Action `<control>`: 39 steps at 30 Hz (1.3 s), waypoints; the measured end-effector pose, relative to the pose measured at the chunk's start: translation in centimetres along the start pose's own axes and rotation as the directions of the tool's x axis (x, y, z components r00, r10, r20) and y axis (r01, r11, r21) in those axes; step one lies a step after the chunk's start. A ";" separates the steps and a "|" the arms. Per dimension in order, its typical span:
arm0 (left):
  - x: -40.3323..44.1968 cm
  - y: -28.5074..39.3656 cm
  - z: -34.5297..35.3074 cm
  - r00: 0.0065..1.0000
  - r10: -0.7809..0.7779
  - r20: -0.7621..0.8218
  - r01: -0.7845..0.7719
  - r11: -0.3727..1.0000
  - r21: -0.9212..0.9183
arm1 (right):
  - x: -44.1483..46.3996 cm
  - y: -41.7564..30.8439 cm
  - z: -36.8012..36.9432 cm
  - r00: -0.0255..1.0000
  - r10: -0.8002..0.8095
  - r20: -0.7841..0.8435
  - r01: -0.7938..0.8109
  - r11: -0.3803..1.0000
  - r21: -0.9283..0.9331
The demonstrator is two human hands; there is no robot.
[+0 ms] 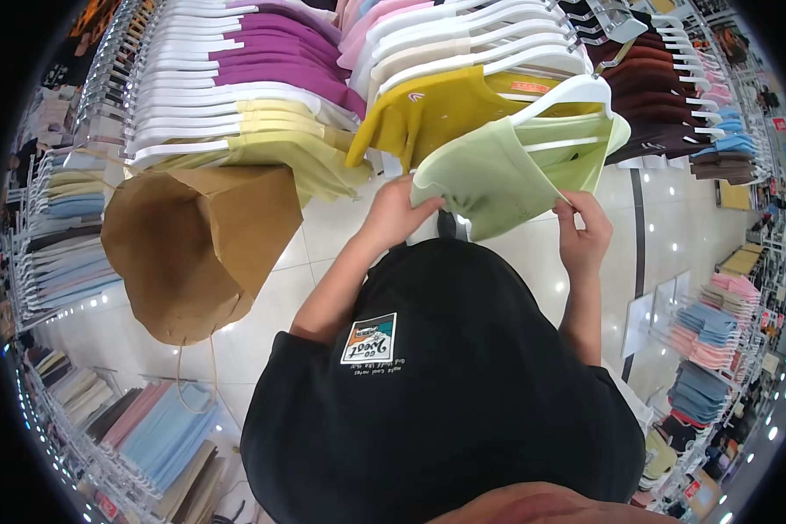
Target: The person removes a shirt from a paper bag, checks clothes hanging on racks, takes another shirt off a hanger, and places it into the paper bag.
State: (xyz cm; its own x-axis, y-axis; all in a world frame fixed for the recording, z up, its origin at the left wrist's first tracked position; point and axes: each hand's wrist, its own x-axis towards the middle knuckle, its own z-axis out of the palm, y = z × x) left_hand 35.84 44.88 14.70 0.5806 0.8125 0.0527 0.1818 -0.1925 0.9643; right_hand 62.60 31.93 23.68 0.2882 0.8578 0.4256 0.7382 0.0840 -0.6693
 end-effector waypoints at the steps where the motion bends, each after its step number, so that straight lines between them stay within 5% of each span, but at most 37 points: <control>1: -0.3 -0.9 0.5 0.999 -0.036 0.035 0.036 0.999 0.021 | 0.1 0.1 0.1 1.000 -0.002 -0.005 0.002 1.000 -0.001; 5: -1.3 -2.0 0.9 0.974 -0.197 0.110 0.184 0.975 0.125 | 0.9 0.8 -0.9 0.999 -0.039 0.002 0.039 0.997 -0.066; 12: -1.9 -2.3 -0.5 0.984 -0.159 0.083 0.133 0.957 0.258 | 2.4 1.8 -2.0 0.998 0.017 -0.057 -0.020 0.998 -0.052; 15: -0.9 -1.3 -1.2 0.985 -0.036 -0.169 0.071 0.976 0.206 | 2.8 2.3 -1.5 0.999 0.004 -0.045 -0.006 0.999 -0.047; 17: 0.1 0.6 -2.0 0.896 0.110 -0.431 0.011 0.963 0.269 | 3.0 2.6 -1.3 1.000 -0.010 -0.023 0.009 0.999 -0.043; 18: 0.8 1.5 -2.5 0.895 0.107 -0.433 0.017 0.962 0.273 | 3.2 2.8 -1.3 0.999 -0.022 -0.033 0.020 0.998 -0.062; 20: 2.5 2.9 -3.5 0.749 0.388 -0.537 -0.123 0.878 0.462 | 3.5 3.3 -1.5 0.998 -0.038 -0.043 0.034 0.996 -0.077; 27: 5.7 4.5 -3.7 0.780 0.412 -0.471 -0.144 0.850 0.507 | 3.3 3.8 -3.8 0.992 -0.061 -0.106 0.053 0.996 -0.076; 29: 6.1 4.9 -3.4 0.833 0.285 -0.473 -0.118 0.929 0.350 | 3.0 4.0 -4.2 0.991 -0.045 -0.123 0.035 0.996 -0.078; 39: 7.6 4.8 -3.7 0.862 0.313 -0.398 -0.227 0.942 0.249 | 2.7 3.9 -5.9 0.988 -0.067 -0.137 0.053 0.993 -0.102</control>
State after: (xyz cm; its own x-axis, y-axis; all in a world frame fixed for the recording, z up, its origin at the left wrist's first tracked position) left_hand 38.22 52.18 20.66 0.2414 0.8594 0.4507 0.2376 -0.5026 0.8312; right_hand 69.87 31.66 25.77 0.3190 0.7724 0.5492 0.8111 0.0772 -0.5797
